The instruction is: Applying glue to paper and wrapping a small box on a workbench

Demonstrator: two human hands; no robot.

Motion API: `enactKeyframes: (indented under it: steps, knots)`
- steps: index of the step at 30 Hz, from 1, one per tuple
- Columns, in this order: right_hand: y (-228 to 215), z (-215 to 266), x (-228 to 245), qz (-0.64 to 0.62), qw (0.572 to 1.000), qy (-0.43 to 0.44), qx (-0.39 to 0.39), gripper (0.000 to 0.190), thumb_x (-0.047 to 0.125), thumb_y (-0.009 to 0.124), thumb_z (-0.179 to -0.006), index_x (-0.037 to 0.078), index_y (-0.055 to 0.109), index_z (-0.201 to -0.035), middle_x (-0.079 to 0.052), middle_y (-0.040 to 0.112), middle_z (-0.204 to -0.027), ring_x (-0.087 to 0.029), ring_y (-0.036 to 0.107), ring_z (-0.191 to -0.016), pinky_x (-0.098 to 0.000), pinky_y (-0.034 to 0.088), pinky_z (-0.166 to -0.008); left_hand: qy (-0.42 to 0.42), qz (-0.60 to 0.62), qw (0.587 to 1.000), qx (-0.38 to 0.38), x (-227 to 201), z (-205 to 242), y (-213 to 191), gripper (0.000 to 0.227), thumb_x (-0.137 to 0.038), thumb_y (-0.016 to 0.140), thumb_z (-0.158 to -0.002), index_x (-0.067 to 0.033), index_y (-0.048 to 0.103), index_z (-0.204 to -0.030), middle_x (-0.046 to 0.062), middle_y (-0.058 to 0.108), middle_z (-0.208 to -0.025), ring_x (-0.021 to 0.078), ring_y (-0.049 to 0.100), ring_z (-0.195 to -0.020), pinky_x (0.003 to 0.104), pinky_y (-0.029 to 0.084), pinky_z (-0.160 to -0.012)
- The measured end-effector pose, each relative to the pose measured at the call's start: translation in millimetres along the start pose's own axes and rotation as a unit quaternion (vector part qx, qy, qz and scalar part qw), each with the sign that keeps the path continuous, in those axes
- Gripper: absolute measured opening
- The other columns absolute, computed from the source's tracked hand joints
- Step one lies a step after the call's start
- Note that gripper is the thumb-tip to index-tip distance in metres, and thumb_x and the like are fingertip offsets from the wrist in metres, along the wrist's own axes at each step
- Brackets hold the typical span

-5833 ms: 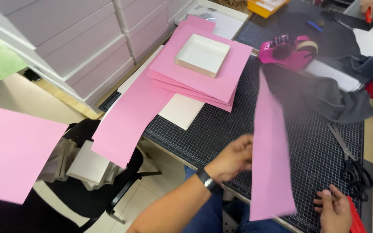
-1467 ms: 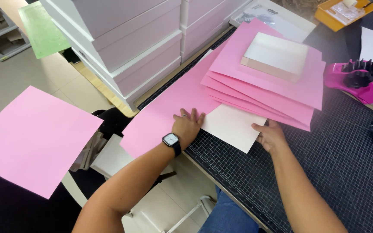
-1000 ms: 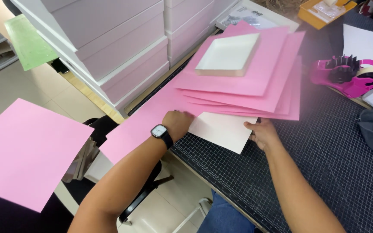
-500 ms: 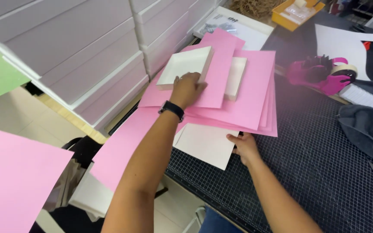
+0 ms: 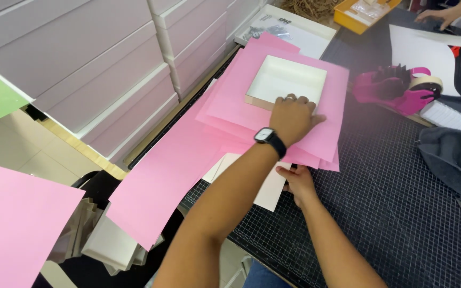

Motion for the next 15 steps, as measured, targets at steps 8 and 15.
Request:
enactKeyframes:
  steps: [8,15]
  knots:
    - [4.9,26.0,30.4,-0.006,1.0,0.0,-0.01,0.088,0.009,0.079,-0.089,-0.002,0.025,-0.158,-0.022,0.068,-0.117,-0.031,0.07,-0.097,-0.0459,0.066,-0.065,-0.293,0.074,0.948,-0.098,216.1,14.0,-35.3,0.049,-0.046,0.067,-0.098,-0.0085,0.063,-0.13,0.021,0.066,-0.126,0.0498,0.062,-0.12,0.066,0.048,-0.101]
    - [4.6,17.8,22.4,-0.002,1.0,-0.004,-0.004,0.084,0.007,0.078,-0.089,-0.005,0.026,-0.154,-0.02,0.07,-0.111,-0.029,0.071,-0.089,-0.0421,0.065,-0.059,-0.342,0.208,0.906,0.138,240.5,27.9,6.7,0.086,-0.071,0.048,-0.095,-0.0052,0.05,-0.15,0.021,0.058,-0.146,0.0387,0.052,-0.139,0.054,0.039,-0.117]
Point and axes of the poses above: each hand's wrist, its own z-axis away from the middle knuckle, its own y-axis out of the palm, x = y × z, the point moved 2 cm from there along -z, towards the middle knuckle
